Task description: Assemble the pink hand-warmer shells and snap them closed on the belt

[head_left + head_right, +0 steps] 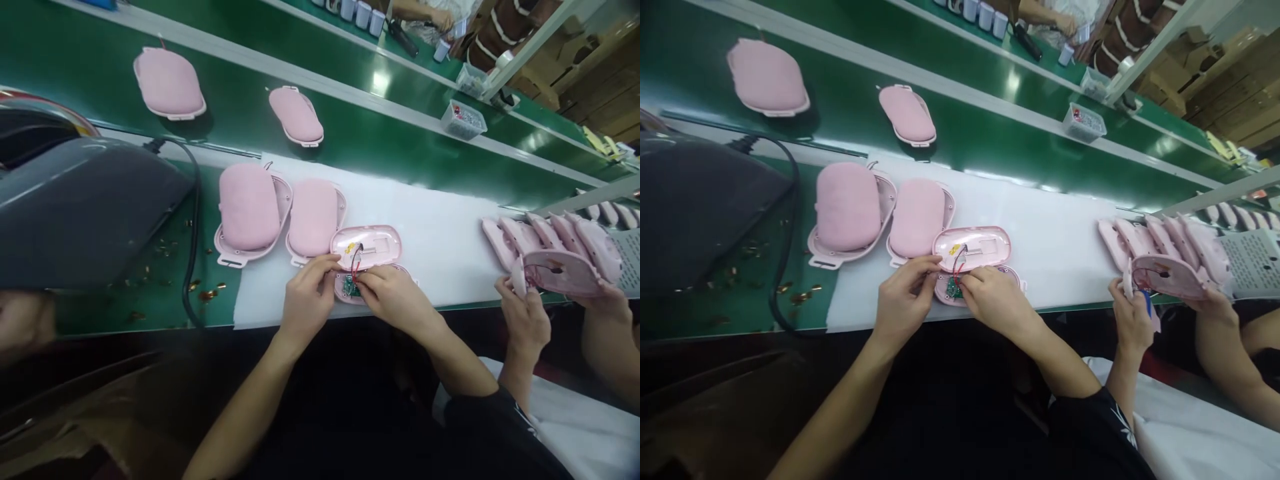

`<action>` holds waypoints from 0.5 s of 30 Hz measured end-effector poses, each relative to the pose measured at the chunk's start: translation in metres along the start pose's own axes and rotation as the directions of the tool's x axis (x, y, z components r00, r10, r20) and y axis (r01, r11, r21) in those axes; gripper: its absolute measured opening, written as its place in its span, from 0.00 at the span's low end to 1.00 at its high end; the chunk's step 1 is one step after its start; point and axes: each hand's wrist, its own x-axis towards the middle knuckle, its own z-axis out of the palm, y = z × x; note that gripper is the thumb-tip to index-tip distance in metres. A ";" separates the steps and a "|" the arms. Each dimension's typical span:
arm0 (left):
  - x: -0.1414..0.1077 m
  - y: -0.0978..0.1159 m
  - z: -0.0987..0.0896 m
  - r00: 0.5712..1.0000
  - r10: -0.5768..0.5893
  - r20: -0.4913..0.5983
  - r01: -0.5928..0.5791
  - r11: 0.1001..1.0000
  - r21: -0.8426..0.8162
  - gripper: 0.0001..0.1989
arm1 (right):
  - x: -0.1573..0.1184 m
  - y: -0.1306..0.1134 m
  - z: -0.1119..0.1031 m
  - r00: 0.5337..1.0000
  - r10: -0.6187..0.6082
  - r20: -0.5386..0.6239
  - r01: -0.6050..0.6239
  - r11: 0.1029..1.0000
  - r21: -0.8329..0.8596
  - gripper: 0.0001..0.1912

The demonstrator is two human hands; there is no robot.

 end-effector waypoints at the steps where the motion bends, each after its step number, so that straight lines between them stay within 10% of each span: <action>1: -0.002 -0.002 0.001 1.000 -0.013 0.011 0.013 1.000 -0.003 0.08 | 0.001 0.001 -0.001 0.999 0.032 0.038 -0.031 0.999 -0.012 0.10; 8: -0.006 -0.006 0.003 0.997 -0.077 0.030 0.079 0.993 -0.088 0.07 | 0.014 0.007 -0.017 0.971 0.008 0.239 0.004 0.999 -0.048 0.10; 15: 0.001 0.006 -0.002 0.998 -0.054 -0.011 0.052 0.993 -0.108 0.10 | 0.009 0.007 -0.018 0.986 -0.088 0.142 0.107 0.986 -0.132 0.10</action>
